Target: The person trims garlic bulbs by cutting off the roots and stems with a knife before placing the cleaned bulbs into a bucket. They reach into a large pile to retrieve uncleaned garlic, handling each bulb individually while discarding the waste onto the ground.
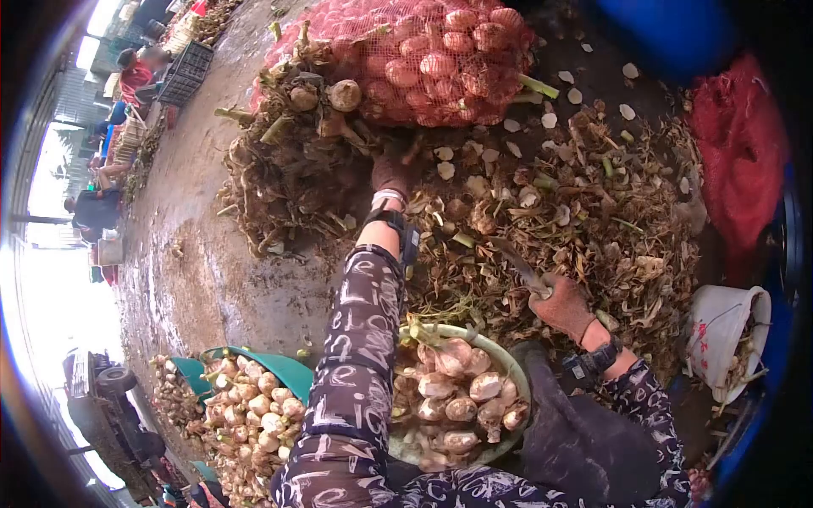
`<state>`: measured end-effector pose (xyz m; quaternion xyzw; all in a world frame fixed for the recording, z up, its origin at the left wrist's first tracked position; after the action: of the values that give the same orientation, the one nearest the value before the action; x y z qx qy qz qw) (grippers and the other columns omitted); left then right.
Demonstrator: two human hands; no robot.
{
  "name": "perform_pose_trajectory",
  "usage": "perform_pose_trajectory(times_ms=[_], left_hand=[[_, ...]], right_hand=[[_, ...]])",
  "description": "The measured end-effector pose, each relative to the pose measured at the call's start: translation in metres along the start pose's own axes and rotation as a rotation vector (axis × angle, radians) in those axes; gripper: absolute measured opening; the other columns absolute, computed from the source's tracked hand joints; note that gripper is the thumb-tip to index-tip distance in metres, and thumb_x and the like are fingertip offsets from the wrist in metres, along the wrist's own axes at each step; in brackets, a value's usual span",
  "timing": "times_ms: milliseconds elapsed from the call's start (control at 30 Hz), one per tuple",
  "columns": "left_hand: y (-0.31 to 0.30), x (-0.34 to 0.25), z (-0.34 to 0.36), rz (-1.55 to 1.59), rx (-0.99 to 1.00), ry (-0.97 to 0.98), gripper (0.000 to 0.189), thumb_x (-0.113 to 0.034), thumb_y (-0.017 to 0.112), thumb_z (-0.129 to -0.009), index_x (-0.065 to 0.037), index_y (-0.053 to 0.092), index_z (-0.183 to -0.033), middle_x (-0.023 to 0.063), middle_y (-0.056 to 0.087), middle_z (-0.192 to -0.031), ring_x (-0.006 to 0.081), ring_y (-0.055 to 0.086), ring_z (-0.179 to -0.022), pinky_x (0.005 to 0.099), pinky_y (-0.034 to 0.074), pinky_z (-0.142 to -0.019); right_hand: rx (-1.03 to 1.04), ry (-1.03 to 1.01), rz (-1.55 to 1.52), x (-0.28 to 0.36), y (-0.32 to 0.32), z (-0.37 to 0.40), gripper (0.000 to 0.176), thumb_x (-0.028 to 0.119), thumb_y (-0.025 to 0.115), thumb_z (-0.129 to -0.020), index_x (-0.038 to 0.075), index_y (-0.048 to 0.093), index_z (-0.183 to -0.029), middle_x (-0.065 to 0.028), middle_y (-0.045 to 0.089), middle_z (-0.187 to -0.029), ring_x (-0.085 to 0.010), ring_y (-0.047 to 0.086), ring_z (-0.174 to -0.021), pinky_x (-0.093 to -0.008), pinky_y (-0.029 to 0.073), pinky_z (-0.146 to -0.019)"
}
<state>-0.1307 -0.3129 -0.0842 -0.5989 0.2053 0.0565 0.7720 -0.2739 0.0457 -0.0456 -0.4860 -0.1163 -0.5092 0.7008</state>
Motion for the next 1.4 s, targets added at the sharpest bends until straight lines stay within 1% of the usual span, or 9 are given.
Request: perform_pose_trajectory(times_ms=[300, 400, 567, 633, 733, 800, 1167, 1367, 1400], left_hand=[[-0.026, 0.01, 0.153, 1.168, 0.561, 0.263, 0.029, -0.023, 0.05, -0.094, 0.0, 0.059, -0.109, 0.0055, 0.062, -0.101, 0.013, 0.06, -0.087, 0.0275, 0.051, -0.077], [-0.054, -0.007, 0.193, 0.981, 0.668, -0.054, 0.026, -0.02, 0.048, -0.095, 0.0, 0.059, -0.106, 0.0037, 0.06, -0.1, 0.0104, 0.06, -0.087, 0.0254, 0.051, -0.076], [-0.084, -0.032, 0.248, 1.07, 0.468, 0.126, 0.021, -0.021, 0.06, -0.083, -0.001, 0.058, -0.089, -0.0008, 0.056, -0.074, 0.0062, 0.051, -0.062, 0.0214, 0.041, -0.055], [-0.097, -0.033, 0.266, 1.257, 0.455, 0.042, 0.02, -0.02, 0.06, -0.082, -0.002, 0.058, -0.088, -0.0014, 0.056, -0.073, 0.0069, 0.052, -0.063, 0.0218, 0.042, -0.056], [-0.097, -0.009, 0.268, 0.957, 0.533, 0.301, 0.021, -0.019, 0.057, -0.084, -0.002, 0.058, -0.096, 0.0019, 0.057, -0.085, 0.0084, 0.053, -0.067, 0.024, 0.045, -0.06], [-0.105, -0.031, 0.294, 1.435, 0.599, -0.238, 0.044, -0.013, 0.057, -0.086, -0.001, 0.047, -0.127, 0.0047, 0.057, -0.101, 0.011, 0.055, -0.078, 0.0253, 0.047, -0.069], [-0.105, -0.014, 0.294, 1.28, 0.331, 0.064, 0.037, -0.011, 0.07, -0.081, 0.001, 0.055, -0.112, 0.0067, 0.063, -0.104, 0.0118, 0.061, -0.087, 0.028, 0.052, -0.079], [-0.102, -0.002, 0.301, 0.614, 0.051, 0.937, 0.046, -0.032, 0.075, -0.071, -0.014, 0.059, -0.111, 0.0077, 0.062, -0.087, 0.0263, 0.058, -0.09, 0.0402, 0.047, -0.084], [-0.093, 0.005, 0.298, 0.558, 0.185, 0.712, 0.044, -0.031, 0.073, -0.072, -0.015, 0.06, -0.111, 0.0068, 0.063, -0.088, 0.0278, 0.058, -0.091, 0.044, 0.043, -0.089]], right_hand=[[-0.286, -0.352, -0.135, 0.049, -0.029, -0.01, 0.019, 0.017, 0.059, -0.077, 0.001, 0.052, -0.07, -0.0159, 0.051, -0.056, -0.0302, 0.051, -0.049, -0.0382, 0.042, -0.048], [-0.356, -0.48, -0.231, 0.101, -0.055, 0.003, 0.02, 0.018, 0.059, -0.079, 0.002, 0.051, -0.069, -0.0144, 0.05, -0.055, -0.0255, 0.051, -0.047, -0.0368, 0.041, -0.046], [-0.479, -0.914, -0.463, 0.111, -0.038, 0.018, 0.02, 0.02, 0.061, -0.078, 0.002, 0.055, -0.072, -0.0134, 0.052, -0.057, -0.0221, 0.052, -0.048, -0.0354, 0.042, -0.047], [0.128, -0.244, 0.15, 0.043, 0.014, -0.011, 0.02, 0.021, 0.061, -0.076, 0.001, 0.06, -0.077, -0.0146, 0.056, -0.06, -0.0228, 0.056, -0.053, -0.0346, 0.045, -0.051], [-0.095, -0.289, -0.151, 0.023, 0.011, 0.005, 0.024, 0.022, 0.061, -0.074, 0.0, 0.063, -0.083, -0.0173, 0.06, -0.067, -0.0249, 0.06, -0.06, -0.0358, 0.049, -0.057], [-0.159, -0.374, -0.21, 0.042, -0.002, 0.016, 0.025, 0.022, 0.061, -0.075, 0.001, 0.063, -0.088, -0.017, 0.063, -0.074, -0.0259, 0.062, -0.069, -0.0371, 0.049, -0.064], [-0.187, -0.47, -0.143, 0.101, -0.01, 0.052, 0.019, 0.021, 0.063, -0.075, 0.003, 0.061, -0.082, -0.0182, 0.06, -0.067, -0.0372, 0.06, -0.063, -0.0417, 0.047, -0.057], [-0.147, -0.715, 0.076, 0.142, -0.025, 0.071, 0.017, 0.018, 0.065, -0.074, 0.008, 0.051, -0.077, -0.0139, 0.056, -0.061, -0.0344, 0.061, -0.06, -0.0422, 0.045, -0.051], [-0.168, -0.772, 0.111, 0.143, -0.019, 0.07, 0.019, 0.019, 0.065, -0.073, 0.008, 0.051, -0.079, -0.0137, 0.056, -0.062, -0.0344, 0.061, -0.06, -0.0422, 0.046, -0.051]])
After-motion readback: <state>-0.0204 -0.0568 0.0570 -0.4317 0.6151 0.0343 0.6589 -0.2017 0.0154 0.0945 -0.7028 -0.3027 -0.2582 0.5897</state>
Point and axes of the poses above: each hand's wrist, its own z-axis away from the middle knuckle, its own y-axis out of the palm, x = y × z, the point moved 3 cm from there along -z, towards the middle knuckle
